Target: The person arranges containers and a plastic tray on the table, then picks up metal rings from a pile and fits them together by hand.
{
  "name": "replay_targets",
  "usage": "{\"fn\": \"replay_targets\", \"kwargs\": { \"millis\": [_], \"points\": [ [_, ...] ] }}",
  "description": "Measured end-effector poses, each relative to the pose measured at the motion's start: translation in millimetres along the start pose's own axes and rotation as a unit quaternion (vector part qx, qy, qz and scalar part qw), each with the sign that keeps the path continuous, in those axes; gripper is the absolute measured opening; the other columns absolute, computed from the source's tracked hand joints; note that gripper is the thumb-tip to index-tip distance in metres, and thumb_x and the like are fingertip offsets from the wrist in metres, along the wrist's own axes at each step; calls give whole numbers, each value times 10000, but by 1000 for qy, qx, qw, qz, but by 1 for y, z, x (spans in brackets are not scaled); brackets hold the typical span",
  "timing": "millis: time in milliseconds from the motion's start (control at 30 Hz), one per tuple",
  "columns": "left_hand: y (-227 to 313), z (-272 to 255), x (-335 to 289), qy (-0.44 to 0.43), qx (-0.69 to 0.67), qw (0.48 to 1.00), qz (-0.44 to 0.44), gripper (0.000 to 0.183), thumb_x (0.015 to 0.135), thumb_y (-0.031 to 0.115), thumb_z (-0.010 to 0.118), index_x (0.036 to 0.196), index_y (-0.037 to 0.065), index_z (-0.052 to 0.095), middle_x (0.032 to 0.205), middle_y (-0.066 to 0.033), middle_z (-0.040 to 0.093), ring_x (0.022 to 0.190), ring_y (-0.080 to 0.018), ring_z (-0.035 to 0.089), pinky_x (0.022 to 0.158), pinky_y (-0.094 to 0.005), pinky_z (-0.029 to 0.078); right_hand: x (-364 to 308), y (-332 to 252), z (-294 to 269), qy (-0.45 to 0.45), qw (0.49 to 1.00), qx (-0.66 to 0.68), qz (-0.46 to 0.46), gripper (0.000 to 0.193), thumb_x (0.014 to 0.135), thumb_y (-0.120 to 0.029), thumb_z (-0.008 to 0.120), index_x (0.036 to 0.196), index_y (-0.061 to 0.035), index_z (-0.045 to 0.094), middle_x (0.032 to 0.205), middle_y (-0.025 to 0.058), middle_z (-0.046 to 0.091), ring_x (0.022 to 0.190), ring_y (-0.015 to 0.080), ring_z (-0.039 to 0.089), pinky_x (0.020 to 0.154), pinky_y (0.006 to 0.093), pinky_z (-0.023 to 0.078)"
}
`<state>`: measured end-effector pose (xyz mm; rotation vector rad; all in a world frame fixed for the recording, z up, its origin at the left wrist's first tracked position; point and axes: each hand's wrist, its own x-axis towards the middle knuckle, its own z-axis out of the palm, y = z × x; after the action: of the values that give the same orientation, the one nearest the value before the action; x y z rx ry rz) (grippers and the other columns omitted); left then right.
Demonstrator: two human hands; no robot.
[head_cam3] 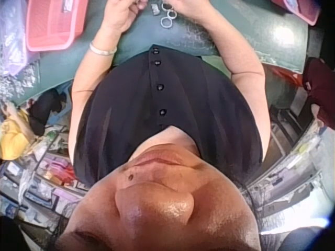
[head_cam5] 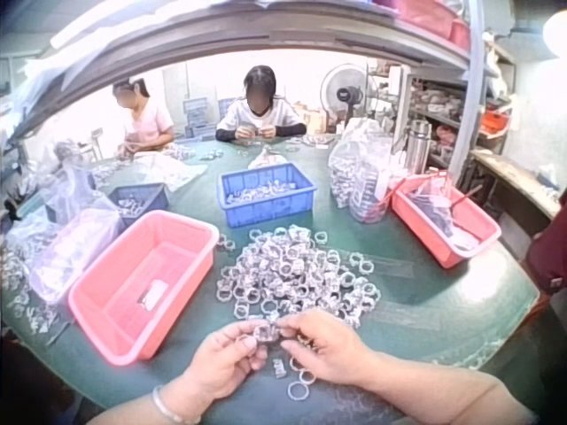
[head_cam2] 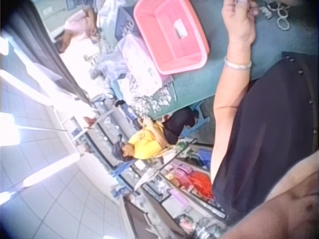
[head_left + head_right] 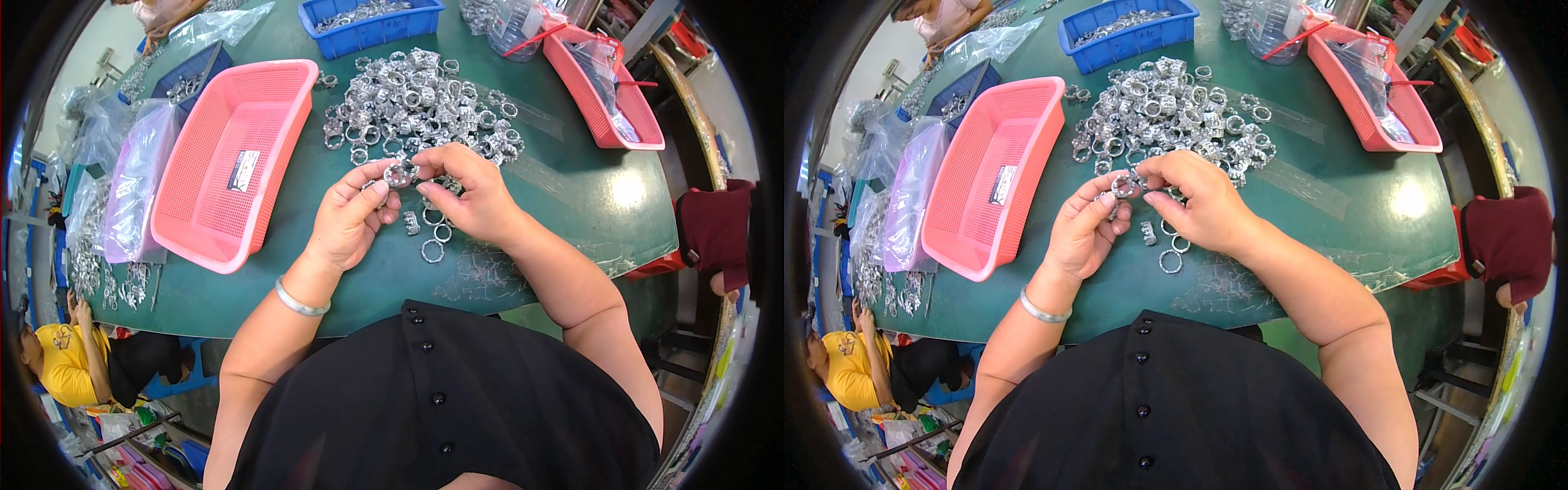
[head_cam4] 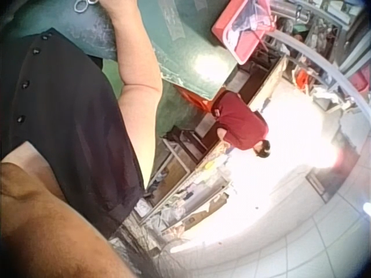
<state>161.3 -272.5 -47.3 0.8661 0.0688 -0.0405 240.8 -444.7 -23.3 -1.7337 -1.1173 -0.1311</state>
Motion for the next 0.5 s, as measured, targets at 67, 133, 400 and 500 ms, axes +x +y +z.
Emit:
{"fn": "replay_targets", "kwargs": {
  "millis": [67,133,400,500],
  "points": [
    [1,-3,1,-29,-34,999,-2,307,868,69,485,1167,-3,475,1016,-119,577,766,-119,534,623,-229,447,0,1,-1,4,1000,-9,3,273,683,7,635,943,-32,563,807,86,575,745,236,570,667,330,446],
    [3,-4,2,-32,-46,998,-7,314,868,68,479,1172,-7,467,1025,-127,572,771,-122,536,629,-231,453,0,2,-2,-4,1000,-19,-5,257,683,-4,634,928,-37,566,803,82,571,747,242,563,674,335,437],
    [6,-6,2,-27,-91,995,-17,317,866,48,444,1174,-27,455,1030,-150,568,777,-137,553,651,-240,476,1,0,-6,-113,985,-118,-57,251,658,-155,682,877,-77,588,867,42,534,881,238,491,801,375,353],
    [7,-5,2,-26,-95,995,-18,277,861,45,462,1130,-6,501,1019,-144,581,781,-143,553,656,-247,469,1,-6,-7,-180,969,-156,-63,339,613,-227,716,901,-87,605,945,42,510,949,243,452,864,394,310]
  ]
}}
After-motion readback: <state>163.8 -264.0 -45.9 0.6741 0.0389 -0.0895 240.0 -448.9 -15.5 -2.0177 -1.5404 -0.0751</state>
